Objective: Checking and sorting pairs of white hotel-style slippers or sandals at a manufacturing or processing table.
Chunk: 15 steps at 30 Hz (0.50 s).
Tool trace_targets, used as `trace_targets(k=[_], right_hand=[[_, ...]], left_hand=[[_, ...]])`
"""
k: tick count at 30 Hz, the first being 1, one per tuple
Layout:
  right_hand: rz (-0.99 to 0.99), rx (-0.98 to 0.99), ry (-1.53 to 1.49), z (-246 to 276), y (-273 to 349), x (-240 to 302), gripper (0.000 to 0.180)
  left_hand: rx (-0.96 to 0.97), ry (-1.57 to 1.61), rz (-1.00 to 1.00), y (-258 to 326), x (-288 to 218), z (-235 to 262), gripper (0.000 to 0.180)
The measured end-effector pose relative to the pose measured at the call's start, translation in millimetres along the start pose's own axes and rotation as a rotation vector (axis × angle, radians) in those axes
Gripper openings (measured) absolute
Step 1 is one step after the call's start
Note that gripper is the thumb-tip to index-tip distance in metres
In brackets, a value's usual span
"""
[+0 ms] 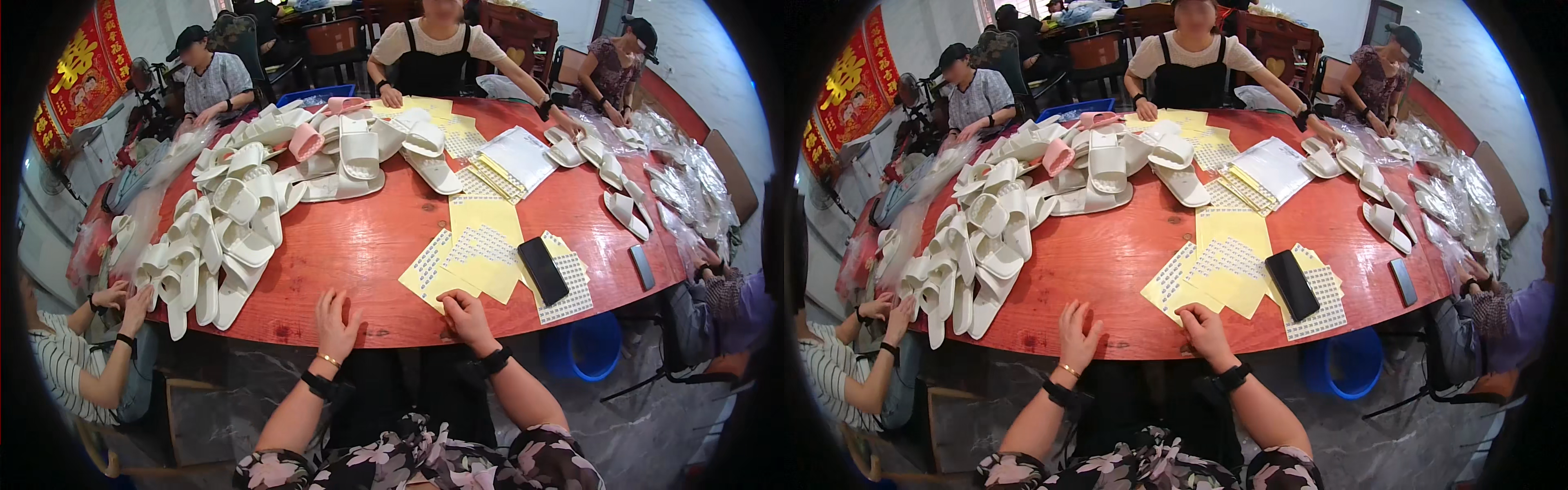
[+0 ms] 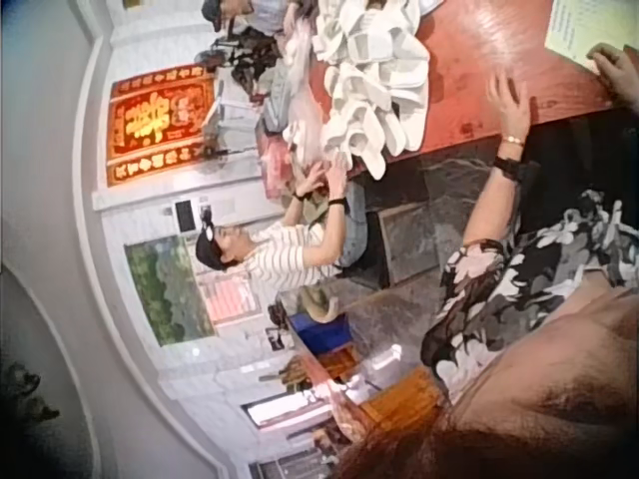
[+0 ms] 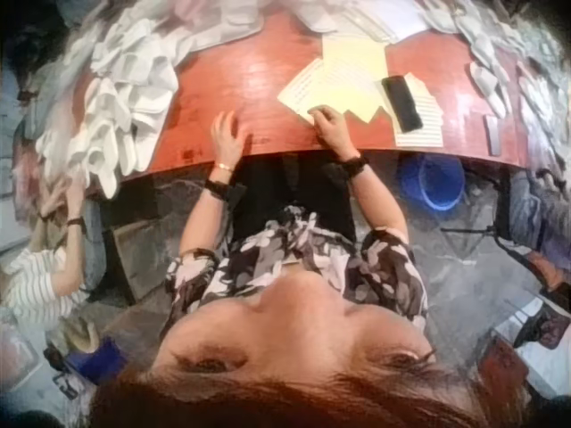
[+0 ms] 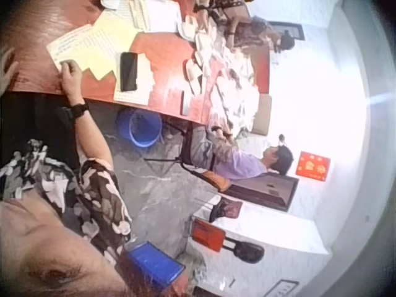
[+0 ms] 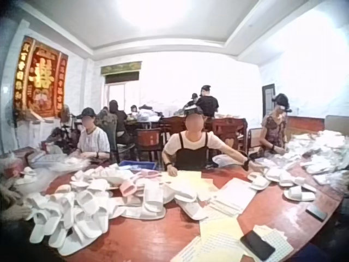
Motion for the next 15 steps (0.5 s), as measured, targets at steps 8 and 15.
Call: trace_targets(k=[8, 15], right_hand=[[0.155, -0.118, 0.229, 90, 5, 35, 0.019], [0.183, -0.417, 0.199, 221, 13, 76, 0.019]], left_hand=[[-0.003, -0.226, -0.097, 6, -15, -3, 0.042], [0.054, -0.23, -0.044, 9, -19, -10, 0.044]])
Point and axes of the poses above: each hand's wrist, its own y-axis away from the middle knuckle, its own z-axis out of the back of the hand, x = y × z, the point moved 4 cm from there along -y, towards the middle knuckle, and after that the axes turned 14 degrees about z, right-handed, at the moved point
